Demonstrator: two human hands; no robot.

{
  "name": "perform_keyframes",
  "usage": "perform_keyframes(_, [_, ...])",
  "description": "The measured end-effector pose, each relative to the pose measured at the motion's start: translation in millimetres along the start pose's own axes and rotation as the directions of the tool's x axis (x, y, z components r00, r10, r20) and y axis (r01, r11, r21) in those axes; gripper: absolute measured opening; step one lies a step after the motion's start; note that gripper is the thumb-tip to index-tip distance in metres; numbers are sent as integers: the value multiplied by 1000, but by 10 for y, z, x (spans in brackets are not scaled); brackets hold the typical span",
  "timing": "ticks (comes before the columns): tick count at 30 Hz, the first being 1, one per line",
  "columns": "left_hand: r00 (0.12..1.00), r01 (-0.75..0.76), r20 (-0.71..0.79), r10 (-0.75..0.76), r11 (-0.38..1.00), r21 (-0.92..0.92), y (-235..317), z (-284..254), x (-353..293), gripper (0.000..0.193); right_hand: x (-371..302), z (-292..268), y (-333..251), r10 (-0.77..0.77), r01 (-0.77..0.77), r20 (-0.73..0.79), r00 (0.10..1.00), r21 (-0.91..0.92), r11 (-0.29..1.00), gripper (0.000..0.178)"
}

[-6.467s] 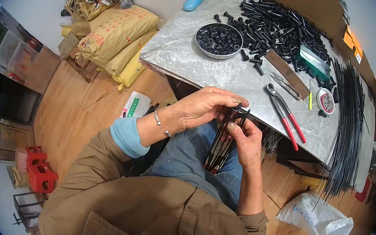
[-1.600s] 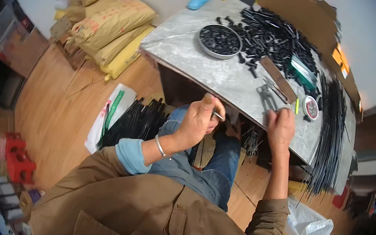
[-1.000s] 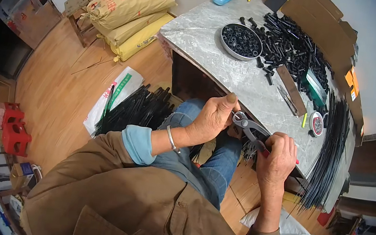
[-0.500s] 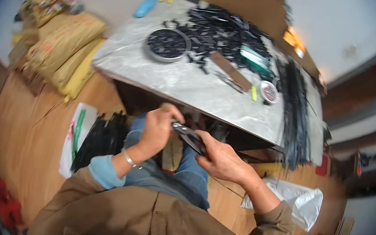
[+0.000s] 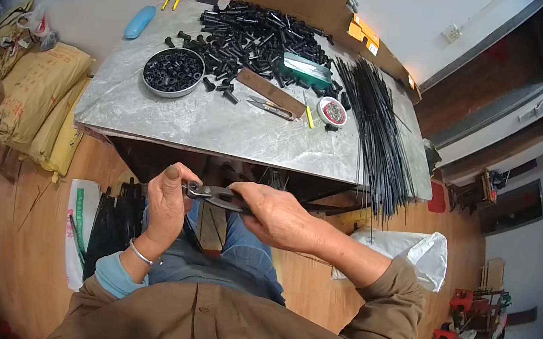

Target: Assembling black plastic rods into connector components using hand tools.

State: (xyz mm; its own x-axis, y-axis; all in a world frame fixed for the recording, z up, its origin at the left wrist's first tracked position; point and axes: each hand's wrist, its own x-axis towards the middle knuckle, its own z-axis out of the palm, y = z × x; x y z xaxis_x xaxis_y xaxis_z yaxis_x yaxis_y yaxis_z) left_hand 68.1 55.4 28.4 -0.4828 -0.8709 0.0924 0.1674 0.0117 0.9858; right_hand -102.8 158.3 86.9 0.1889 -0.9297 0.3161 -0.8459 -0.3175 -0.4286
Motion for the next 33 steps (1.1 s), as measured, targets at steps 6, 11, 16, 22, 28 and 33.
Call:
perform_keyframes(6, [989, -130, 79, 126, 990, 48, 8, -30, -80, 61, -122, 40, -95, 140, -839, 828, 543, 527, 139, 20])
perform_keyframes(11, [972, -214, 97, 216, 976, -24, -212, 86, -34, 49, 58, -230, -168, 330, -838, 838, 434, 240, 490, 21])
perform_keyframes(16, [992, -116, 50, 117, 993, -11, -180, 48, 40, 61, -78, -22, -76, 183, -181, 110, 977, -28, 983, 38])
perform_keyframes(22, [989, -25, 148, 26, 1000, -8, -201, 28, -7, 73, -192, 65, 41, 227, -854, 824, 520, 494, 164, 45])
perform_keyframes(28, [976, 10, 216, -1, 999, -41, -224, 39, 25, 73, -132, -33, -30, 213, -875, 849, 484, 474, 98, 57])
perform_keyframes(33, [957, 103, 279, -79, 992, -72, -145, 4, 51, 72, -130, 19, -9, 215, -840, 813, 542, 519, 155, 51])
